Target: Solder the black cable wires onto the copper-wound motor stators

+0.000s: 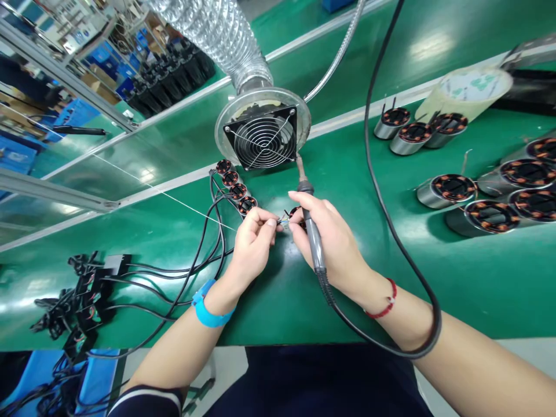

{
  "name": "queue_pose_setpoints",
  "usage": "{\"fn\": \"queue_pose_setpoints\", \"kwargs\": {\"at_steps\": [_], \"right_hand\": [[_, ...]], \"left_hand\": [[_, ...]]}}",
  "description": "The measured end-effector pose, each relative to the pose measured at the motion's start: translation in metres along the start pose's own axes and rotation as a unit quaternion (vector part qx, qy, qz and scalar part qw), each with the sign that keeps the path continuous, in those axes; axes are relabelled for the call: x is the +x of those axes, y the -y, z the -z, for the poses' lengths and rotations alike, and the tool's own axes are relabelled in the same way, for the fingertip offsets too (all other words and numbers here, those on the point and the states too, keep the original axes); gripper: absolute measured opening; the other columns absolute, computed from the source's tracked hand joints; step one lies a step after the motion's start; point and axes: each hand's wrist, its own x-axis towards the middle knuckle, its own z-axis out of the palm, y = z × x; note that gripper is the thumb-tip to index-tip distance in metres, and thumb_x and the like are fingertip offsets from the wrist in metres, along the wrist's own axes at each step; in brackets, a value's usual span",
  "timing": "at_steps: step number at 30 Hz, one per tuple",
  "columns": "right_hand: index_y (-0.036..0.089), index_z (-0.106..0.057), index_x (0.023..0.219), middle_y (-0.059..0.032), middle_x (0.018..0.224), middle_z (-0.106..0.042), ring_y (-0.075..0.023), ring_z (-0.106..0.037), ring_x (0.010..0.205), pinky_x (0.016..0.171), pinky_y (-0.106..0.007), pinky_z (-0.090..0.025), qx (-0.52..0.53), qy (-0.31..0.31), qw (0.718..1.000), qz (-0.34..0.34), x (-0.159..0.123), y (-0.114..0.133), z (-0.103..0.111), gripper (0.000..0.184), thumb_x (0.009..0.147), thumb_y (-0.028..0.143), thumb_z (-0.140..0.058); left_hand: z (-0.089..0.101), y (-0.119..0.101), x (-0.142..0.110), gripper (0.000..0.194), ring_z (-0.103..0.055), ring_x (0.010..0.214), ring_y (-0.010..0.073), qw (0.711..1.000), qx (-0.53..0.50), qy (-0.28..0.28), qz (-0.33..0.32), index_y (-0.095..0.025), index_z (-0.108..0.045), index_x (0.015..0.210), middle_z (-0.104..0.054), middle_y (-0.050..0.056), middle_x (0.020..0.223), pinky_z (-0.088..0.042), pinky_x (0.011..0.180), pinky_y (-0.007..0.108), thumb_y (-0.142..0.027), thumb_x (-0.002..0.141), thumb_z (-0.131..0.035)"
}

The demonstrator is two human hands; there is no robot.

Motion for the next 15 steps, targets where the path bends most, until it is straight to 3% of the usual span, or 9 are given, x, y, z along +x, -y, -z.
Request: {"fn": "queue_pose_setpoints", "kwargs": {"at_steps": [5,15], "right_hand": [[0.023,-0.047,0.130,-0.0005,0.086,-0.063,-0.0172,-0.065,0.086,0.088,-0.035,-0.053,0.043,-0.006,0.999,-0.015,-0.0004,-0.0038,-0.0017,0.044,0.088,0.018,-0.057],[0.022,-0.047,0.128,0.0003,0.083,-0.063,-0.0161,-0.066,0.081,0.078,-0.032,-0.057,0.107,-0.002,0.990,-0.093,0.0015,-0.0005,-0.0012,0.045,0.086,0.021,-0.059]], "left_hand": [[0.0012,0.0043,0.0007,0.012,-0.053,0.074,0.0110,0.994,0.057,-0.010,-0.089,-0.017,-0.054,0.088,-0.057,0.003,0.089,-0.043,0.069,0.024,-0.027,0.093,-0.047],[0.0009,0.0001,0.0017,0.013,-0.056,0.083,0.0136,0.977,0.114,-0.014,-0.181,-0.018,-0.052,0.082,-0.058,0.003,0.085,-0.045,0.076,0.027,-0.022,0.094,-0.047]]}}
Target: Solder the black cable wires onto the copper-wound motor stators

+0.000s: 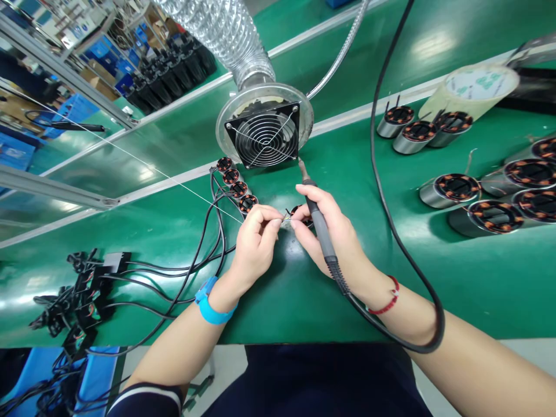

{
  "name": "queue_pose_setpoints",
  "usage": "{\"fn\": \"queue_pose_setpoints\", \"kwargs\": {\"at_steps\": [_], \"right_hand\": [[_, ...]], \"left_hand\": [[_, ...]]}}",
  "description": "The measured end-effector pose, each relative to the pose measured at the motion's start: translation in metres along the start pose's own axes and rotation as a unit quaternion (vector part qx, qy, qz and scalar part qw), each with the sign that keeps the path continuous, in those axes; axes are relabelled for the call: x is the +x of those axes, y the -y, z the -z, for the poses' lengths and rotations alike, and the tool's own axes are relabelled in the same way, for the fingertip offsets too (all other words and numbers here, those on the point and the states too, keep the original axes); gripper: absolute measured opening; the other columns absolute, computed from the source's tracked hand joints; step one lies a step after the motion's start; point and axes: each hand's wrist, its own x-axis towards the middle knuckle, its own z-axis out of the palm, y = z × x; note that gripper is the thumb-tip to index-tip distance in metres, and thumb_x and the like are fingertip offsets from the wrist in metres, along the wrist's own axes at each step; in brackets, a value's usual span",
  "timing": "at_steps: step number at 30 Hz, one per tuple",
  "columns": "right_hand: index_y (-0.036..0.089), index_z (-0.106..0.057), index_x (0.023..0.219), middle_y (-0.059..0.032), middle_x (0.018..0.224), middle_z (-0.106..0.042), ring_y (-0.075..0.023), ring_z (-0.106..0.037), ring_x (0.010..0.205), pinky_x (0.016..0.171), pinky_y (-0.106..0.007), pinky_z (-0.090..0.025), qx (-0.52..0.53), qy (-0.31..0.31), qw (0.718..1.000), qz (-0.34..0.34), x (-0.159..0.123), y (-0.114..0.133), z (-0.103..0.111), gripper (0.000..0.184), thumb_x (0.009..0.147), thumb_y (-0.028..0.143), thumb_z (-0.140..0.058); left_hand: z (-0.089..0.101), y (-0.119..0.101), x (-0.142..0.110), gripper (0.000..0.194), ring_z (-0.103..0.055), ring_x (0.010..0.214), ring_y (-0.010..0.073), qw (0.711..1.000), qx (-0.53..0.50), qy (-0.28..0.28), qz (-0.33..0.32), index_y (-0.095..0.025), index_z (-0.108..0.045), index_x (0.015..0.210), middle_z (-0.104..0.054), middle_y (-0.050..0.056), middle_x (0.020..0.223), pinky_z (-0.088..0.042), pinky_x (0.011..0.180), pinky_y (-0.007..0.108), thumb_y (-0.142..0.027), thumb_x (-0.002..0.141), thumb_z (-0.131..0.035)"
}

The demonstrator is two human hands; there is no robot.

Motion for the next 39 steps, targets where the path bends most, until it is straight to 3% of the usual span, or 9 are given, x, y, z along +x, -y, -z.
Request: {"fn": "queue_pose_setpoints", "kwargs": {"at_steps": [8,12,16,20,24,28,32,35,39], "right_hand": [[0.020,-0.050,0.124,0.0003,0.082,-0.062,-0.0140,-0.064,0.080,0.080,-0.029,-0.054,-0.014,-0.001,1.000,0.023,0.002,0.000,-0.002,0.039,0.086,0.018,-0.057],[0.021,-0.049,0.126,-0.0009,0.086,-0.063,-0.0151,-0.064,0.084,0.083,-0.030,-0.053,-0.031,0.018,0.999,0.037,0.001,-0.002,0.002,0.040,0.087,0.017,-0.056],[0.022,-0.046,0.133,-0.0037,0.097,-0.065,-0.0199,-0.063,0.100,0.094,-0.036,-0.049,-0.072,0.063,0.992,0.083,-0.003,-0.010,0.016,0.046,0.088,0.017,-0.053],[0.023,-0.043,0.135,-0.0046,0.097,-0.066,-0.0226,-0.062,0.099,0.088,-0.038,-0.049,-0.112,0.120,0.977,0.138,-0.003,-0.015,0.023,0.045,0.091,0.021,-0.051],[0.021,-0.048,0.129,-0.0039,0.090,-0.066,-0.0204,-0.064,0.086,0.079,-0.035,-0.050,-0.151,0.092,0.971,0.161,0.004,-0.012,0.014,0.037,0.092,0.019,-0.050],[0.017,-0.049,0.128,-0.0044,0.091,-0.065,-0.0185,-0.064,0.079,0.075,-0.033,-0.053,-0.160,0.048,0.976,0.142,0.009,-0.008,0.003,0.037,0.091,0.016,-0.049],[0.016,-0.048,0.129,-0.0060,0.092,-0.065,-0.0208,-0.066,0.083,0.078,-0.036,-0.056,-0.169,0.007,0.977,0.128,0.009,-0.010,-0.004,0.039,0.090,0.014,-0.049],[0.017,-0.048,0.130,-0.0059,0.094,-0.066,-0.0208,-0.067,0.084,0.080,-0.036,-0.057,-0.154,0.008,0.979,0.130,0.007,-0.008,0.000,0.041,0.089,0.013,-0.051],[0.021,-0.050,0.131,-0.0035,0.098,-0.068,-0.0182,-0.067,0.088,0.082,-0.032,-0.057,-0.152,-0.009,0.983,0.098,0.000,0.006,0.020,0.040,0.091,0.016,-0.054]], "left_hand": [[-0.002,0.004,0.000,0.010,-0.056,0.083,0.0134,0.980,0.125,-0.022,-0.151,-0.017,-0.055,0.085,-0.058,0.005,0.086,-0.046,0.075,0.026,-0.012,0.091,-0.049],[-0.002,0.008,0.001,0.011,-0.056,0.079,0.0122,0.969,0.173,-0.027,-0.175,-0.016,-0.056,0.084,-0.057,0.004,0.082,-0.046,0.072,0.024,-0.010,0.090,-0.048],[0.000,0.009,0.003,0.012,-0.055,0.078,0.0116,0.973,0.177,-0.017,-0.150,-0.017,-0.055,0.081,-0.057,0.002,0.080,-0.046,0.071,0.023,-0.007,0.087,-0.050],[0.001,0.008,0.004,0.013,-0.055,0.075,0.0110,0.979,0.162,-0.008,-0.121,-0.018,-0.053,0.078,-0.057,0.001,0.079,-0.045,0.070,0.022,-0.006,0.084,-0.051],[0.000,0.007,0.005,0.014,-0.053,0.072,0.0106,0.983,0.152,-0.008,-0.100,-0.018,-0.052,0.075,-0.056,0.000,0.076,-0.043,0.068,0.022,-0.005,0.081,-0.052],[-0.001,0.005,0.006,0.015,-0.051,0.069,0.0102,0.989,0.137,-0.025,-0.054,-0.018,-0.051,0.072,-0.054,-0.001,0.073,-0.041,0.066,0.022,-0.004,0.078,-0.052],[-0.002,0.002,0.007,0.015,-0.052,0.070,0.0106,0.993,0.115,-0.024,0.007,-0.017,-0.051,0.072,-0.055,-0.001,0.072,-0.041,0.067,0.023,-0.004,0.077,-0.053],[-0.002,-0.001,0.007,0.013,-0.054,0.073,0.0110,0.994,0.095,-0.009,0.044,-0.017,-0.052,0.073,-0.055,-0.001,0.073,-0.042,0.069,0.023,-0.005,0.077,-0.053],[-0.003,-0.003,0.005,0.012,-0.054,0.071,0.0105,0.995,0.086,0.000,0.058,-0.018,-0.052,0.075,-0.056,-0.001,0.073,-0.042,0.064,0.022,-0.007,0.078,-0.053]]}}
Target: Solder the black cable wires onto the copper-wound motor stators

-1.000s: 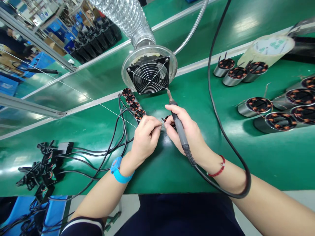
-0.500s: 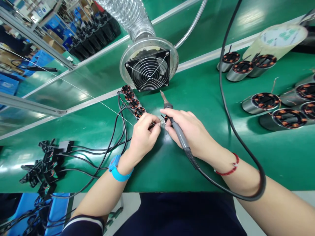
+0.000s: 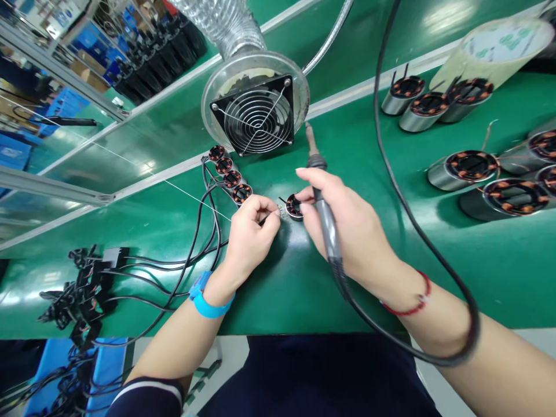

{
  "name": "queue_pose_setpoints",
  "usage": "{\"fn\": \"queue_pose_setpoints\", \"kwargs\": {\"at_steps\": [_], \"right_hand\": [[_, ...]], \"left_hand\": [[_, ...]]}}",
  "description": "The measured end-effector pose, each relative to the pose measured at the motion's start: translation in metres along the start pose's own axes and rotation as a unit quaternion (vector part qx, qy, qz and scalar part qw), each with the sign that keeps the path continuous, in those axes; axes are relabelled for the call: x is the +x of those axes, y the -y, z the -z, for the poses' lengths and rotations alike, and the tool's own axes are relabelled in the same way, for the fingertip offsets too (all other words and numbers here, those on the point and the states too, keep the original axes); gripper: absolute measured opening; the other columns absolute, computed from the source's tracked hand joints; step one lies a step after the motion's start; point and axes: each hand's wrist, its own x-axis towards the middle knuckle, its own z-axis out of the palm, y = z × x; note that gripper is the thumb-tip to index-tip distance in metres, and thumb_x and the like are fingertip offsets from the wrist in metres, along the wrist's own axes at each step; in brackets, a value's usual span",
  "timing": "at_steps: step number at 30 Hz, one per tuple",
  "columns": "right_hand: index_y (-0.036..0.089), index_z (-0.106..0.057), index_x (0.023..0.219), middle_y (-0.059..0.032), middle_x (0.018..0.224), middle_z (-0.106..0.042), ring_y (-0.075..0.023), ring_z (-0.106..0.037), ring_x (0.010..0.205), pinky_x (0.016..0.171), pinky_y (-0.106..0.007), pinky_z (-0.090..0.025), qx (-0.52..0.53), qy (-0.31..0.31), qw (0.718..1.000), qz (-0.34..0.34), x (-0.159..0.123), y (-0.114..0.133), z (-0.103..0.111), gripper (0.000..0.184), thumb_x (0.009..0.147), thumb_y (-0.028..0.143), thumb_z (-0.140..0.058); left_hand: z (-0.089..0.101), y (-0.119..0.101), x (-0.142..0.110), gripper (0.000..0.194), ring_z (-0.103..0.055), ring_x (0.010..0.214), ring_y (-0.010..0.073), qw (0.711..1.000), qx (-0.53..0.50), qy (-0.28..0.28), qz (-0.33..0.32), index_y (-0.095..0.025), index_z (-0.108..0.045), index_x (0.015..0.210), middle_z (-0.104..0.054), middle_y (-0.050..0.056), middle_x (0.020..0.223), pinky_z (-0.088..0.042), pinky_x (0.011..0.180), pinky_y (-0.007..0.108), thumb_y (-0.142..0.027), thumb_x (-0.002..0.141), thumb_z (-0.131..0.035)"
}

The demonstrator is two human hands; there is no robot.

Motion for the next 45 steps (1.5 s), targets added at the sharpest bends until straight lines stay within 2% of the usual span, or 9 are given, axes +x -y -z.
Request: {"fn": "queue_pose_setpoints", "kwargs": {"at_steps": [3,5,8,10,14,19,28,37,45], "right_hand": [[0.022,-0.053,0.131,-0.0016,0.094,-0.070,-0.0148,-0.067,0.088,0.078,-0.024,-0.055,-0.029,0.006,0.999,-0.013,-0.006,0.009,0.021,0.036,0.095,0.018,-0.052],[0.022,-0.056,0.129,-0.0028,0.095,-0.069,-0.0138,-0.066,0.087,0.078,-0.023,-0.054,-0.040,-0.001,0.999,-0.009,-0.013,0.013,0.029,0.034,0.096,0.019,-0.054],[0.022,-0.060,0.118,-0.0040,0.091,-0.067,-0.0140,-0.063,0.079,0.074,-0.027,-0.052,-0.024,-0.047,0.999,0.008,-0.026,0.013,0.029,0.027,0.091,0.018,-0.062],[0.022,-0.060,0.110,-0.0026,0.082,-0.063,-0.0129,-0.059,0.069,0.062,-0.026,-0.050,0.000,-0.070,0.997,0.017,-0.035,0.010,0.027,0.024,0.088,0.016,-0.066],[0.022,-0.058,0.101,-0.0008,0.075,-0.060,-0.0103,-0.055,0.056,0.047,-0.022,-0.044,0.055,-0.047,0.997,0.031,-0.044,0.003,0.024,0.016,0.087,0.014,-0.061],[0.020,-0.057,0.100,0.0002,0.070,-0.059,-0.0097,-0.056,0.053,0.048,-0.021,-0.047,0.085,-0.044,0.994,0.051,-0.042,0.001,0.022,0.020,0.084,0.010,-0.061],[0.021,-0.057,0.100,0.0008,0.073,-0.059,-0.0095,-0.058,0.056,0.055,-0.022,-0.050,0.060,-0.008,0.998,0.030,-0.044,0.006,0.021,0.015,0.087,0.015,-0.061],[0.022,-0.057,0.102,-0.0001,0.074,-0.061,-0.0099,-0.057,0.055,0.056,-0.022,-0.052,0.053,-0.020,0.998,0.033,-0.046,0.006,0.022,0.017,0.088,0.013,-0.061],[0.022,-0.059,0.107,-0.0023,0.074,-0.062,-0.0116,-0.059,0.055,0.049,-0.023,-0.050,0.074,-0.019,0.996,0.041,-0.042,0.003,0.022,0.022,0.087,0.012,-0.060]], "left_hand": [[-0.003,0.001,-0.001,0.013,-0.053,0.070,0.0102,0.999,0.014,-0.013,-0.037,-0.018,-0.051,0.073,-0.055,-0.001,0.072,-0.042,0.063,0.021,-0.005,0.077,-0.052],[-0.005,0.001,-0.001,0.015,-0.052,0.069,0.0101,0.996,0.038,-0.026,-0.074,-0.018,-0.050,0.071,-0.054,-0.001,0.071,-0.042,0.064,0.022,-0.003,0.076,-0.052],[-0.009,0.001,-0.002,0.018,-0.052,0.069,0.0103,0.990,0.072,-0.044,-0.113,-0.019,-0.048,0.070,-0.053,-0.001,0.069,-0.042,0.064,0.022,-0.002,0.075,-0.051],[-0.010,0.002,-0.002,0.019,-0.052,0.069,0.0103,0.987,0.085,-0.055,-0.125,-0.019,-0.047,0.070,-0.053,-0.001,0.069,-0.042,0.063,0.022,-0.001,0.075,-0.051],[-0.011,0.002,-0.001,0.020,-0.052,0.069,0.0102,0.984,0.097,-0.060,-0.138,-0.019,-0.046,0.071,-0.053,-0.001,0.070,-0.041,0.063,0.022,0.000,0.075,-0.050],[-0.011,0.002,-0.001,0.020,-0.052,0.070,0.0109,0.985,0.095,-0.057,-0.134,-0.020,-0.045,0.072,-0.054,-0.001,0.071,-0.040,0.063,0.024,-0.001,0.076,-0.048],[-0.010,0.002,-0.001,0.020,-0.051,0.070,0.0110,0.984,0.100,-0.054,-0.135,-0.020,-0.046,0.072,-0.053,-0.001,0.071,-0.040,0.064,0.024,0.000,0.076,-0.049],[-0.010,0.002,-0.001,0.020,-0.051,0.072,0.0113,0.984,0.099,-0.054,-0.140,-0.020,-0.045,0.073,-0.052,-0.001,0.071,-0.040,0.065,0.025,-0.001,0.077,-0.049],[-0.010,0.002,-0.001,0.020,-0.051,0.072,0.0120,0.982,0.111,-0.056,-0.142,-0.021,-0.044,0.072,-0.053,0.000,0.072,-0.040,0.066,0.026,-0.002,0.078,-0.048]]}}
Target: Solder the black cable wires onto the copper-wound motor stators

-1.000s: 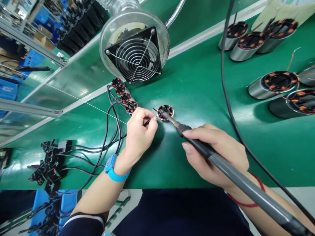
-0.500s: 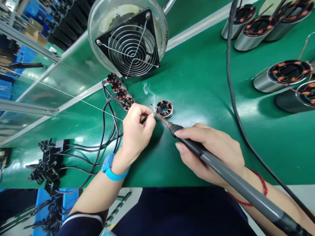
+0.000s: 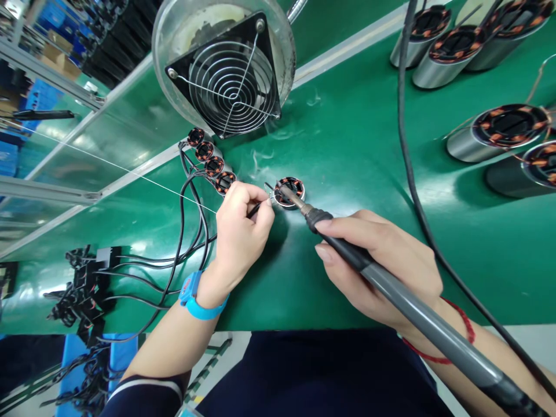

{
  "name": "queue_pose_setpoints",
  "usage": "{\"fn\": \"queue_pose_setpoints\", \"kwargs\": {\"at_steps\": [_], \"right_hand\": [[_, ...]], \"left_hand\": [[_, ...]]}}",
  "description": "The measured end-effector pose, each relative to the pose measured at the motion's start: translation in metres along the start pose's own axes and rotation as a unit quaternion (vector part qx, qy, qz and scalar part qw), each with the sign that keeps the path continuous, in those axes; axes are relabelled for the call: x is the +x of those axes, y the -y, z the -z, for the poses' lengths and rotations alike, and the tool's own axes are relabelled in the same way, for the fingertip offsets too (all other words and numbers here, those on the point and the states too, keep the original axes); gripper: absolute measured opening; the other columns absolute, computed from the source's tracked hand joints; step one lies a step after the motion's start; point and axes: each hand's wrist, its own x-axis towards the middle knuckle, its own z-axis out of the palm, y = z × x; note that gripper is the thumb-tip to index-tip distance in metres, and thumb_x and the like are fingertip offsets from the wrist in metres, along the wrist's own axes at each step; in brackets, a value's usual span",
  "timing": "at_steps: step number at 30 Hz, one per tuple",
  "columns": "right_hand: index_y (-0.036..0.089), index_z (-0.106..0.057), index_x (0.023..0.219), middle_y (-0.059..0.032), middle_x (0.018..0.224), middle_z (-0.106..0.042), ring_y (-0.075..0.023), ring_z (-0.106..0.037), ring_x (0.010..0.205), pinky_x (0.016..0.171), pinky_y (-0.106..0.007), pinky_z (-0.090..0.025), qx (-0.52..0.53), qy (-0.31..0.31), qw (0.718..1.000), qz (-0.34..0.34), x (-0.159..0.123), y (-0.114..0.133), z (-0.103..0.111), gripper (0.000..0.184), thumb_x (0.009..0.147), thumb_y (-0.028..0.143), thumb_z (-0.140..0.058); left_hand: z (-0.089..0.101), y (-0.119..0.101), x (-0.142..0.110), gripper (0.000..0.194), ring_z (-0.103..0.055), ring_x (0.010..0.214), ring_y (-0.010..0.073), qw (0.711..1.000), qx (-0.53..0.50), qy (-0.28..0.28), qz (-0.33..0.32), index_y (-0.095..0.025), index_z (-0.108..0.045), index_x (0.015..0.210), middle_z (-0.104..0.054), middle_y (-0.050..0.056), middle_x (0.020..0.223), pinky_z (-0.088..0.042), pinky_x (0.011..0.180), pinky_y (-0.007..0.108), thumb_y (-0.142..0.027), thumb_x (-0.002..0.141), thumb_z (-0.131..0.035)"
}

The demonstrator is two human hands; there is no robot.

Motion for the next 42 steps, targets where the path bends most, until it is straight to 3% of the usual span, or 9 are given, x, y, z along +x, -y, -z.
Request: {"fn": "queue_pose_setpoints", "kwargs": {"at_steps": [4,9,16,22,25,27,31,36,42], "right_hand": [[0.028,-0.058,0.121,-0.0027,0.086,-0.068,-0.0149,-0.064,0.066,0.060,-0.027,-0.054,-0.053,0.000,0.999,-0.013,0.003,0.002,0.001,0.037,0.088,0.011,-0.063],[0.028,-0.053,0.132,0.0002,0.111,-0.069,-0.0166,-0.070,0.089,0.081,-0.024,-0.057,-0.102,0.079,0.992,-0.009,0.018,0.004,0.011,0.034,0.098,0.027,-0.052],[0.027,-0.057,0.122,0.0008,0.106,-0.069,-0.0173,-0.069,0.084,0.062,-0.022,-0.052,-0.068,0.177,0.981,-0.041,0.049,-0.013,0.013,0.027,0.096,0.031,-0.048],[0.019,-0.053,0.117,-0.0048,0.090,-0.064,-0.0222,-0.061,0.078,0.068,-0.033,-0.046,-0.079,0.155,0.985,-0.002,0.051,-0.030,-0.019,0.032,0.086,0.025,-0.050],[0.019,-0.054,0.113,-0.0055,0.089,-0.064,-0.0226,-0.056,0.075,0.067,-0.034,-0.041,-0.126,0.148,0.981,0.019,0.048,-0.030,-0.029,0.029,0.085,0.022,-0.048],[0.018,-0.055,0.113,-0.0056,0.088,-0.064,-0.0230,-0.054,0.075,0.066,-0.034,-0.038,-0.162,0.150,0.975,0.028,0.045,-0.030,-0.033,0.027,0.087,0.021,-0.047],[0.018,-0.054,0.113,-0.0054,0.087,-0.064,-0.0234,-0.055,0.075,0.065,-0.034,-0.038,-0.189,0.133,0.972,0.033,0.044,-0.027,-0.036,0.027,0.087,0.020,-0.046],[0.017,-0.048,0.119,-0.0061,0.094,-0.065,-0.0208,-0.064,0.083,0.071,-0.034,-0.048,-0.133,0.072,0.988,0.035,0.045,-0.020,-0.040,0.029,0.090,0.016,-0.046],[0.020,-0.047,0.121,-0.0023,0.091,-0.063,-0.0168,-0.064,0.080,0.073,-0.030,-0.054,-0.024,0.065,0.998,-0.006,0.042,-0.019,-0.041,0.033,0.089,0.014,-0.051]], "left_hand": [[0.000,0.000,0.000,0.019,-0.051,0.072,0.0125,1.000,0.004,0.004,0.006,-0.021,-0.044,0.073,-0.054,0.000,0.073,-0.040,0.067,0.027,-0.003,0.078,-0.047],[0.000,-0.001,0.000,0.018,-0.051,0.072,0.0123,1.000,0.004,0.003,0.005,-0.021,-0.044,0.073,-0.053,0.000,0.073,-0.041,0.068,0.026,-0.004,0.079,-0.048],[0.000,0.000,0.000,0.018,-0.051,0.072,0.0125,1.000,0.002,-0.003,0.000,-0.021,-0.044,0.073,-0.053,0.000,0.073,-0.041,0.067,0.026,-0.004,0.079,-0.048],[-0.001,0.000,0.000,0.016,-0.052,0.072,0.0124,1.000,-0.003,-0.005,0.007,-0.020,-0.045,0.074,-0.053,0.000,0.073,-0.042,0.066,0.025,-0.005,0.080,-0.048],[0.001,0.001,-0.002,0.013,-0.052,0.070,0.0111,0.995,-0.061,0.015,0.079,-0.020,-0.048,0.083,-0.055,0.000,0.077,-0.044,0.065,0.024,-0.007,0.079,-0.051],[0.004,0.002,-0.001,0.016,-0.051,0.062,0.0085,0.975,-0.131,0.038,0.175,-0.019,-0.050,0.092,-0.057,0.000,0.080,-0.042,0.059,0.023,-0.011,0.079,-0.055],[0.009,0.003,0.005,0.006,-0.040,0.047,0.0045,0.888,-0.292,0.111,0.338,-0.017,-0.051,0.081,-0.052,-0.004,0.066,-0.032,0.045,0.019,-0.021,0.082,-0.056],[0.014,0.000,0.014,0.009,-0.032,0.044,0.0022,0.819,-0.394,0.111,0.401,-0.015,-0.052,0.071,-0.048,-0.006,0.058,-0.025,0.043,0.017,-0.017,0.076,-0.059],[0.017,0.000,0.015,0.016,-0.030,0.040,0.0021,0.760,-0.465,0.134,0.435,-0.015,-0.052,0.071,-0.044,-0.006,0.053,-0.017,0.039,0.017,-0.024,0.071,-0.065]]}}
